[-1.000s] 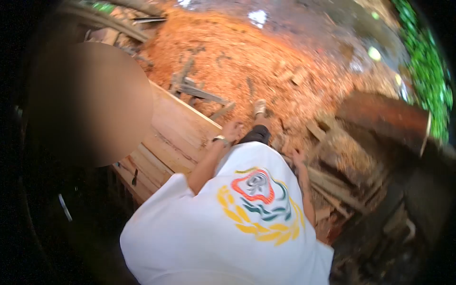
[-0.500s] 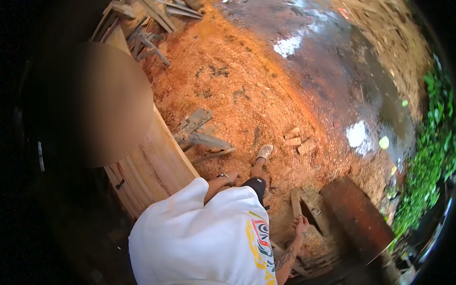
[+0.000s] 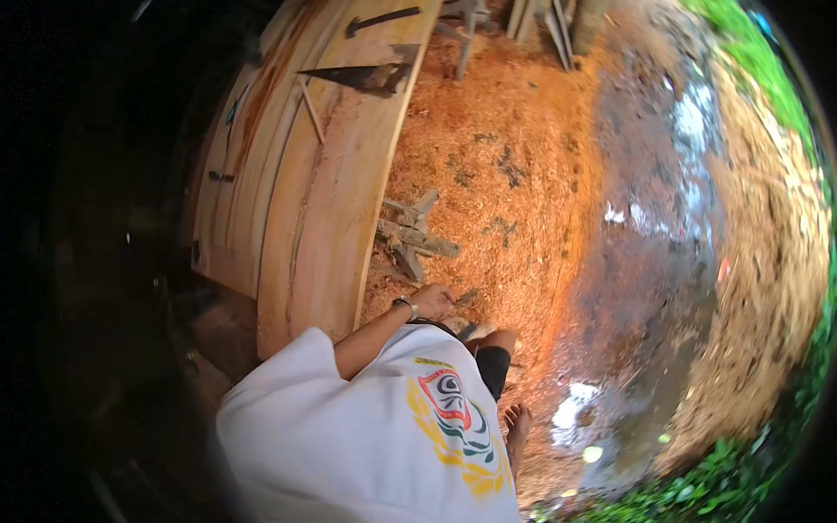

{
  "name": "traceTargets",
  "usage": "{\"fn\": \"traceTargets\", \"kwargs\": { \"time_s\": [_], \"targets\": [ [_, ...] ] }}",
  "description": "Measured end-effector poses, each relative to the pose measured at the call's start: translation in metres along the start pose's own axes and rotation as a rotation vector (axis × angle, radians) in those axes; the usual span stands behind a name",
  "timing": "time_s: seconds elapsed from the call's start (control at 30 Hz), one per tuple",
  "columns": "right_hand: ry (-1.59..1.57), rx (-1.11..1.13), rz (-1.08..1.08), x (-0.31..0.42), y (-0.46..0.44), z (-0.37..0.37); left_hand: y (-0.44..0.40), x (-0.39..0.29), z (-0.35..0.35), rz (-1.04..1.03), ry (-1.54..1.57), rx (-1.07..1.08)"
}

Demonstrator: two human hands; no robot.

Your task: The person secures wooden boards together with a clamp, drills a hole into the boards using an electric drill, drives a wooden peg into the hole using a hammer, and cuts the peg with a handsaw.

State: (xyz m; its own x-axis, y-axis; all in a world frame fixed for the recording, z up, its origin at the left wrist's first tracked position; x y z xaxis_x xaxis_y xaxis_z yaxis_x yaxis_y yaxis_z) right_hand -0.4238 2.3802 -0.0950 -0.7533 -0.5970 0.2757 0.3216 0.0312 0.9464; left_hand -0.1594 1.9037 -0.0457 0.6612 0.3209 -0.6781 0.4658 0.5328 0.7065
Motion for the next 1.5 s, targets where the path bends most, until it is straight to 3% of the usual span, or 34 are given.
{"fn": "traceTargets", "kwargs": {
  "time_s": [0.03,0.13,0.2,0.27,0.37,0.47,0.5,0.6,0.67,0.8,0.83,0.87,0.9,0.93,0.97,1.0,1.03,1.1,1.13,1.17,1.23,1.27,1.3,1.33,1.37,1.4,1.43,1.5],
  "targets": [
    [0.008,0.133,0.054,0.034,-0.011,-0.018,-0.006,-0.009,0.021,-0.187,-0.026,-0.126],
    [0.194,0.214,0.128,0.15,-0.032,-0.074,0.009,-0.021,0.074,-0.034,-0.057,-0.328],
    [0.173,0.32,0.08,0.191,-0.136,-0.083,0.005,-0.026,0.09,0.087,-0.004,-0.297],
    [0.189,0.588,0.273,0.272,-0.181,-0.119,-0.006,-0.04,0.111,0.111,-0.021,-0.326],
    [0.334,0.306,0.302,0.411,-0.151,-0.177,-0.018,-0.116,0.143,0.047,-0.058,-0.455],
    [0.451,0.293,0.247,0.508,-0.176,-0.219,-0.043,-0.126,0.18,-0.005,-0.043,-0.704],
    [0.533,0.385,0.292,0.543,-0.177,-0.239,-0.045,-0.134,0.195,-0.051,0.07,-0.75],
    [0.807,0.273,0.318,0.646,-0.206,-0.314,-0.064,-0.094,0.242,-0.086,0.4,-0.953],
    [0.815,0.268,0.359,0.71,-0.232,-0.38,-0.057,-0.094,0.286,-0.048,0.572,-1.032],
    [0.758,0.472,0.546,0.799,-0.216,-0.556,-0.046,-0.066,0.415,-0.034,0.198,-1.369],
    [0.812,0.428,0.569,0.812,-0.18,-0.607,-0.05,-0.038,0.45,-0.011,0.174,-1.438],
    [0.84,0.584,0.649,0.82,-0.156,-0.66,-0.05,-0.012,0.485,0.077,0.095,-1.537],
    [0.798,0.769,0.569,0.825,-0.156,-0.713,-0.045,0.0,0.518,0.082,0.02,-1.677],
    [0.573,0.921,0.356,0.823,-0.141,-0.762,-0.049,-0.017,0.555,0.302,-0.474,-1.603],
    [0.804,0.64,0.632,0.835,-0.106,-0.801,-0.07,0.04,0.588,0.592,-0.743,-1.501],
    [0.761,0.703,0.548,0.827,-0.086,-0.844,-0.055,0.029,0.615,0.732,-0.223,-1.528],
    [0.791,0.665,0.566,0.822,-0.068,-0.883,-0.078,0.108,0.63,0.913,-0.498,-1.531],
    [0.893,0.852,0.696,0.812,-0.039,-0.968,-0.066,0.045,0.649,1.178,-0.357,-1.473],
    [1.121,0.76,0.895,0.812,-0.006,-1.008,-0.069,0.056,0.662,1.058,-0.129,-1.449],
    [1.153,0.8,1.013,0.808,0.02,-1.048,-0.074,0.073,0.672,0.956,0.103,-1.419],
    [1.199,0.858,1.267,0.799,0.075,-1.124,-0.09,0.087,0.681,0.737,-0.558,-1.601],
    [1.183,0.925,1.63,0.795,0.126,-1.152,-0.092,0.074,0.693,0.812,-0.282,-1.408],
    [1.249,0.908,1.777,0.782,0.127,-1.187,-0.094,0.057,0.696,0.91,-0.039,-1.196],
    [1.199,0.829,1.708,0.788,0.165,-1.211,-0.093,0.066,0.696,0.879,0.009,-1.219],
    [1.309,0.747,1.852,0.785,0.205,-1.238,-0.093,0.086,0.69,0.852,0.062,-1.239],
    [1.355,0.742,1.932,0.778,0.222,-1.264,-0.084,0.065,0.684,0.653,0.513,-1.453],
    [1.334,0.778,2.175,0.764,0.235,-1.287,-0.086,0.041,0.66,0.409,0.974,-1.618],
    [1.511,0.788,2.286,0.732,0.218,-1.334,-0.082,-0.004,0.652,0.437,1.033,-1.723]
  ]
}}
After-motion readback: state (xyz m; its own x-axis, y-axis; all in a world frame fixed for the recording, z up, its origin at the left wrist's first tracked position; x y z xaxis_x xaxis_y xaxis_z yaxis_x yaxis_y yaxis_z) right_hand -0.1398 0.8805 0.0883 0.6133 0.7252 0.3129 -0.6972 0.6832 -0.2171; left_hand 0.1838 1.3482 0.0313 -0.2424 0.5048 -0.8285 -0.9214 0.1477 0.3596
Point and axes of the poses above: each hand's wrist, its own y-axis away from the middle knuckle, its own z-axis out of the back of the hand, x = y × z, the point moved 10 cm from there along -y, towards the middle knuckle, and after that the axes turned 2 degrees about -y, right-handed, at the moved point
